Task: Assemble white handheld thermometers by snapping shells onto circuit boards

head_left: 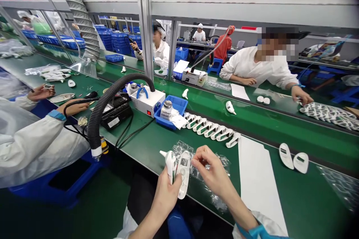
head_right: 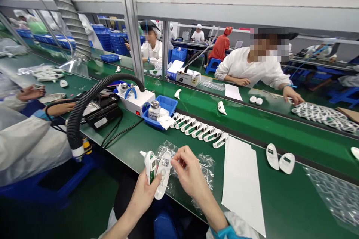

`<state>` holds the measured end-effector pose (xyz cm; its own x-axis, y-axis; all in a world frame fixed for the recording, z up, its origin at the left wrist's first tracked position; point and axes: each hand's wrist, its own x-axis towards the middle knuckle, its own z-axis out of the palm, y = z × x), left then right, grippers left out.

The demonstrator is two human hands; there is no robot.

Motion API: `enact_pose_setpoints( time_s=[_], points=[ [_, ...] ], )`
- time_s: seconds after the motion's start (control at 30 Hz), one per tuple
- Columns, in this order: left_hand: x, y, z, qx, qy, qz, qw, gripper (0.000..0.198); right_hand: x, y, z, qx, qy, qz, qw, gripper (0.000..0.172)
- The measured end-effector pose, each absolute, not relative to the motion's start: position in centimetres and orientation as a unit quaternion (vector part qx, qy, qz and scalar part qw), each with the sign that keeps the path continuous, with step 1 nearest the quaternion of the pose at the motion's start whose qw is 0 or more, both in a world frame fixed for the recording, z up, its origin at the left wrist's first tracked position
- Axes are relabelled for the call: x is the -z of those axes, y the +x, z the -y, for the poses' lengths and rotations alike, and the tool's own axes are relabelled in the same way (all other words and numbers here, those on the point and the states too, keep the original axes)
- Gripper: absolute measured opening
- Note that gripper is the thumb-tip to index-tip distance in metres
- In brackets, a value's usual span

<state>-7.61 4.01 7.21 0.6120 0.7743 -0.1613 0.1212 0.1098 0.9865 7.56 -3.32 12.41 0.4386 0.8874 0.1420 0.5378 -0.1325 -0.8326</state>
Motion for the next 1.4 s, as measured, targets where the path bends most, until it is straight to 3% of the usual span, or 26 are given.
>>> enact_pose_setpoints(
  time_s=[0.3, 0.6, 0.73, 0.97, 1.17, 1.4],
  points=[
    [-7.6, -8.1, -3.0, -0.218, 0.642, -0.37, 0.635, 0.028, -10.9, 6.4, 3.4, -0.188, -0.75, 0.5, 0.39, 0.017],
    [-7.6, -8.2, -2.6, -0.214, 0.644, -0.36, 0.64, 0.034, -10.7, 6.1, 3.7, -0.173, -0.745, 0.505, 0.399, 0.02],
    [-7.5, -8.2, -2.7, -0.22, 0.642, -0.354, 0.643, 0.035, -10.7, 5.8, 4.0, -0.174, -0.751, 0.481, 0.418, 0.013],
    [-7.5, -9.1, -2.2, -0.229, 0.645, -0.354, 0.637, 0.039, -9.4, 4.5, 4.3, -0.303, -0.724, 0.383, 0.487, 0.023],
    [-7.3, -10.8, -2.4, -0.238, 0.618, -0.354, 0.66, 0.043, -8.5, 1.4, 3.4, -0.422, -0.624, 0.269, 0.6, 0.038],
    [-5.4, -14.1, -2.4, -0.296, 0.53, -0.383, 0.696, 0.051, -6.6, -2.6, 2.6, -0.502, -0.588, 0.175, 0.609, 0.049]
  ],
)
